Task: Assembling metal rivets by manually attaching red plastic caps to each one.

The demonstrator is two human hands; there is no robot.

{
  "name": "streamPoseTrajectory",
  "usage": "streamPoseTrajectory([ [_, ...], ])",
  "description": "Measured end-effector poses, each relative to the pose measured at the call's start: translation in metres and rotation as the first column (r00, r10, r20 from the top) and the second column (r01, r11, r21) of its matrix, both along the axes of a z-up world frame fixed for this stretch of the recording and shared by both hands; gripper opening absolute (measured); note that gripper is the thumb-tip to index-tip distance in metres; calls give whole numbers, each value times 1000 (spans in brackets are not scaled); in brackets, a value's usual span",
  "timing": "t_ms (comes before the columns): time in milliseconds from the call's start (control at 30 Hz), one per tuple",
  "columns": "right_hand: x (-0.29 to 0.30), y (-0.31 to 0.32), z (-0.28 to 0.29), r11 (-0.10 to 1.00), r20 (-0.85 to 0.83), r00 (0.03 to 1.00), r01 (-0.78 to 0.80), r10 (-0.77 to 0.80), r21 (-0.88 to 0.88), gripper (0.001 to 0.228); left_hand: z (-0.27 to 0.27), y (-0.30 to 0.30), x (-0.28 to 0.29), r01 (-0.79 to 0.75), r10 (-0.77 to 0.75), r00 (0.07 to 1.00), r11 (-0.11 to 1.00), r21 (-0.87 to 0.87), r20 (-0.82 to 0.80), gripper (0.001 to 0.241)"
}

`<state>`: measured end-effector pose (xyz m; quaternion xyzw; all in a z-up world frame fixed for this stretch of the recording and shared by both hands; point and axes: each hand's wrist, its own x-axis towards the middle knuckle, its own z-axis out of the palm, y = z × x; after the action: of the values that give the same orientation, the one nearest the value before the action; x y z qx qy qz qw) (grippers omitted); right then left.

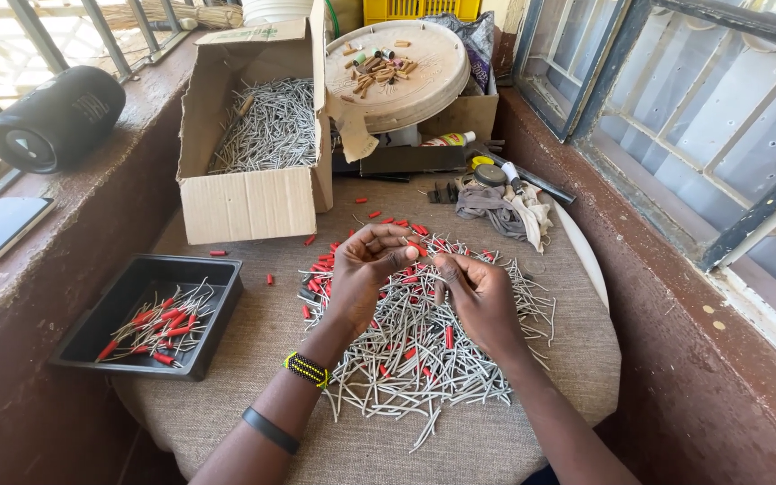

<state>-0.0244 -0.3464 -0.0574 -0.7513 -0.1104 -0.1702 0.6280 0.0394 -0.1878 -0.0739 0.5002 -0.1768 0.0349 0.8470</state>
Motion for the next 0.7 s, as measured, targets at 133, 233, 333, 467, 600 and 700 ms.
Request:
streamPoseTrajectory([
  [133, -5, 4, 7, 998, -7, 1000, -4, 5, 55, 23, -2, 2, 1, -14, 14, 999, 1000, -10, -30, 34],
  [233, -6, 7, 9, 998, 38, 998, 58, -57, -21, 23, -5, 0, 5, -4, 4, 1000, 1000, 4, -7, 35],
  [333, -7, 8, 8, 990, 88, 992, 101, -93, -95, 24, -4, -1, 2, 4, -4, 1000, 1000, 21, 2, 33],
  [467, -5, 6, 7, 987, 79, 991, 119, -111, -105, 25, -3, -3, 1, 20, -19, 999, 1000, 21, -32, 27],
  [600, -8, 4, 8, 994, 32, 994, 104, -102, -38, 29, -8, -2, 6, 30, -30, 997, 1000, -10, -64, 26],
  [700, 4, -6, -5, 994, -20, 995, 98, -97, 53, 30, -9, 3, 12, 5, -18, 993, 994, -110, -118, 27],
])
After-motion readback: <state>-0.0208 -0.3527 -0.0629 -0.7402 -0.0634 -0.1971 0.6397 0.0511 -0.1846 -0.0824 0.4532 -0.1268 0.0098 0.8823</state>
